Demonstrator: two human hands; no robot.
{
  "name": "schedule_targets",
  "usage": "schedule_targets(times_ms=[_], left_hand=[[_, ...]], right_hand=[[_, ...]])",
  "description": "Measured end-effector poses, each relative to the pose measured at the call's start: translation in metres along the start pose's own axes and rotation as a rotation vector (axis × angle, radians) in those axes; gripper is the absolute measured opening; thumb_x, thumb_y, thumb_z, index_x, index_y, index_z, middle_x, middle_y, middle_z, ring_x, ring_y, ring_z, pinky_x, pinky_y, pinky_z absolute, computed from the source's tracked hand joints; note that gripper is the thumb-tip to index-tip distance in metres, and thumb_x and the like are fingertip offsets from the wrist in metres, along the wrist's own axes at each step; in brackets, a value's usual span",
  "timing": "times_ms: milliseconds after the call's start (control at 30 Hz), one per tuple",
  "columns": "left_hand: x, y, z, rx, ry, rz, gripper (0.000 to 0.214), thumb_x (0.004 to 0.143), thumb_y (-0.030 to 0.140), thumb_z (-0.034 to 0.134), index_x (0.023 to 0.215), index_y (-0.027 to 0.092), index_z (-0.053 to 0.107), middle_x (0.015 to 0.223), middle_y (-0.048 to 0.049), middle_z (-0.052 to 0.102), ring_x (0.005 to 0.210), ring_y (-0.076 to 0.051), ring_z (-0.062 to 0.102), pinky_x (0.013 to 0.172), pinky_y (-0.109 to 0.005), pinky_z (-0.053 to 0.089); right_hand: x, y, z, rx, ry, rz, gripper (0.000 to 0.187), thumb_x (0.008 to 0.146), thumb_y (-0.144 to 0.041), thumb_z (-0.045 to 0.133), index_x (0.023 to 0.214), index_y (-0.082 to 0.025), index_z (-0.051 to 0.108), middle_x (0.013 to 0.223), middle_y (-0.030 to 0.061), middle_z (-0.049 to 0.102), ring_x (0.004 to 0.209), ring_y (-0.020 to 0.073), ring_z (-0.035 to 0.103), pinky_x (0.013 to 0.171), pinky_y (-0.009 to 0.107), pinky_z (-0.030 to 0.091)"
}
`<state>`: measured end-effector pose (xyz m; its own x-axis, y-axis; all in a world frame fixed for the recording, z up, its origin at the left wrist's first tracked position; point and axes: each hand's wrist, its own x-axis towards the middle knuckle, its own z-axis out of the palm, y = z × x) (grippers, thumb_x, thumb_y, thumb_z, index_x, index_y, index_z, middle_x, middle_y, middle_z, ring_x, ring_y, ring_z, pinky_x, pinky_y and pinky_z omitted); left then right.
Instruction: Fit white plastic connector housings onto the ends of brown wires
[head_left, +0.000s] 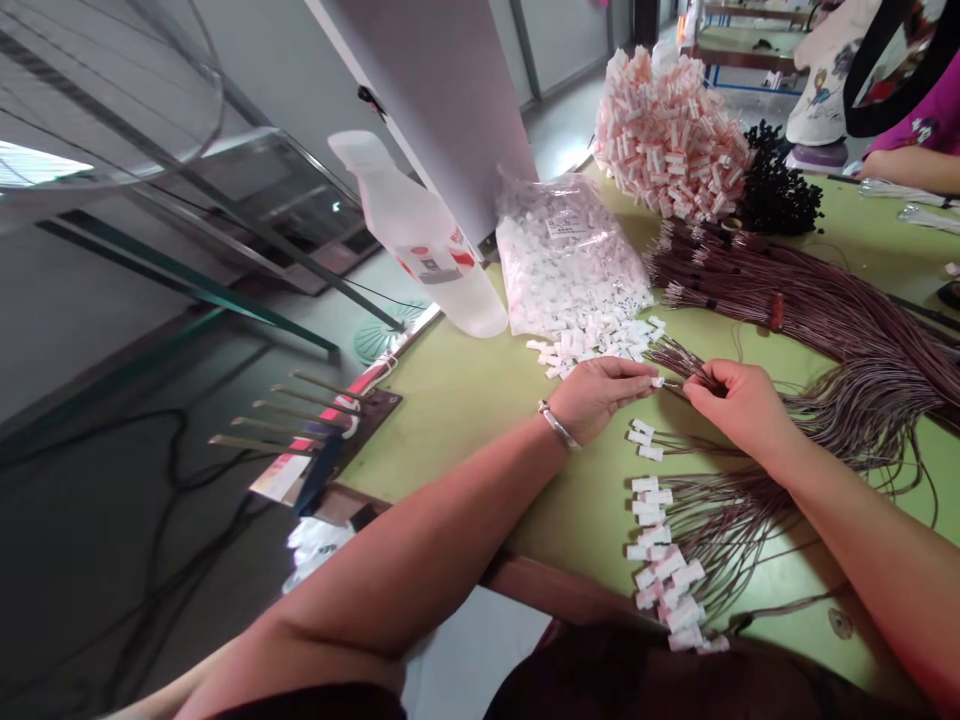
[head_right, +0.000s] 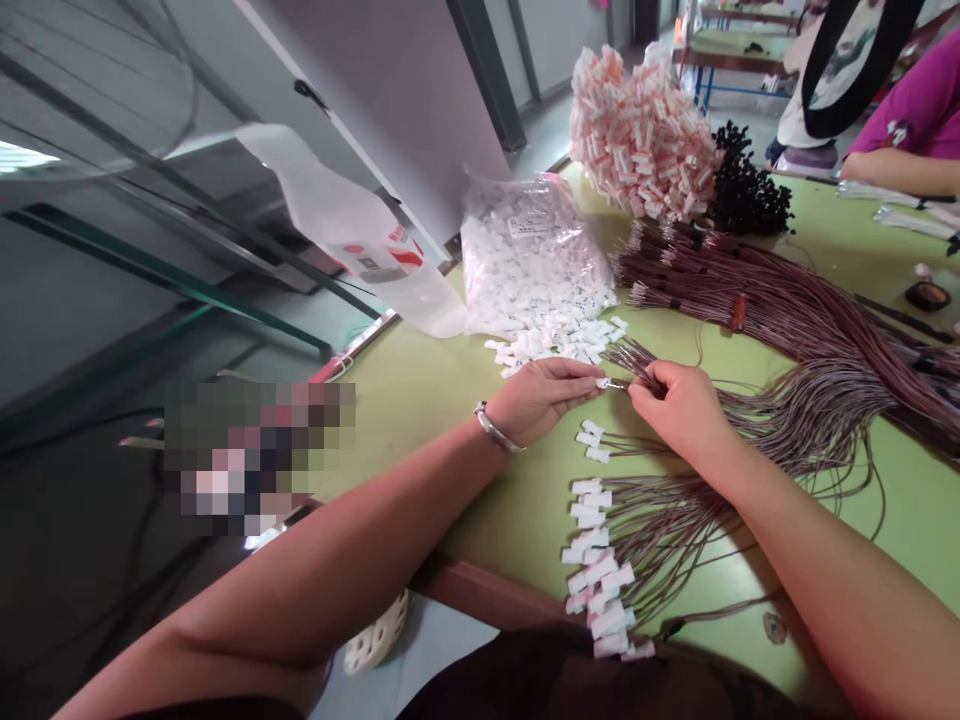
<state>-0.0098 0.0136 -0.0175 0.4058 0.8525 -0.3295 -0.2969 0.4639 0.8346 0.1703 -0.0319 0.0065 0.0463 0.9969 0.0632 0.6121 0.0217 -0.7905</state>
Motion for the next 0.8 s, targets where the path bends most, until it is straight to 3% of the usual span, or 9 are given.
schedule_targets(times_ms=[267,433,633,800], left_hand=[[0.001,0.000,-0.001,0.063,-0.059,0.028,0.025,0.053,0.013,0.079,0.077,0.011,0.068,0.065,-0.0014,0.067,0.058,-0.007,0.060,0.062,-0.021,0.049],[0.002,-0.002,-0.002,0.166,-0.060,0.135,0.023,0.055,0.015,0.077,0.076,0.012,0.066,0.069,-0.0010,0.067,0.060,-0.007,0.059,0.066,-0.023,0.049],[-0.002,-0.001,0.003,0.435,-0.060,0.365,0.011,0.059,0.015,0.074,0.063,0.014,0.064,0.069,-0.0012,0.065,0.066,-0.009,0.058,0.069,-0.024,0.048],[0.000,-0.010,0.005,0.258,-0.089,0.268,0.017,0.054,0.016,0.076,0.059,0.014,0.060,0.061,0.0009,0.063,0.059,-0.008,0.056,0.066,-0.024,0.049]], right_hand=[[-0.002,0.007,0.001,-0.095,0.038,-0.077,0.017,0.074,-0.031,0.052,0.065,-0.017,0.057,0.060,0.0002,0.059,0.055,0.0120,0.048,0.057,0.024,0.038],[-0.002,0.006,0.003,-0.152,0.057,-0.105,0.016,0.075,-0.030,0.051,0.066,-0.018,0.056,0.061,0.0009,0.061,0.055,0.0127,0.050,0.056,0.024,0.037],[-0.007,0.003,0.004,-0.284,0.043,-0.229,0.015,0.079,-0.027,0.049,0.067,-0.019,0.053,0.058,-0.0006,0.055,0.054,0.0121,0.047,0.056,0.024,0.033],[-0.007,0.008,0.007,-0.310,-0.002,-0.298,0.012,0.081,-0.024,0.048,0.071,-0.019,0.053,0.060,-0.0004,0.055,0.055,0.0123,0.047,0.058,0.024,0.032]])
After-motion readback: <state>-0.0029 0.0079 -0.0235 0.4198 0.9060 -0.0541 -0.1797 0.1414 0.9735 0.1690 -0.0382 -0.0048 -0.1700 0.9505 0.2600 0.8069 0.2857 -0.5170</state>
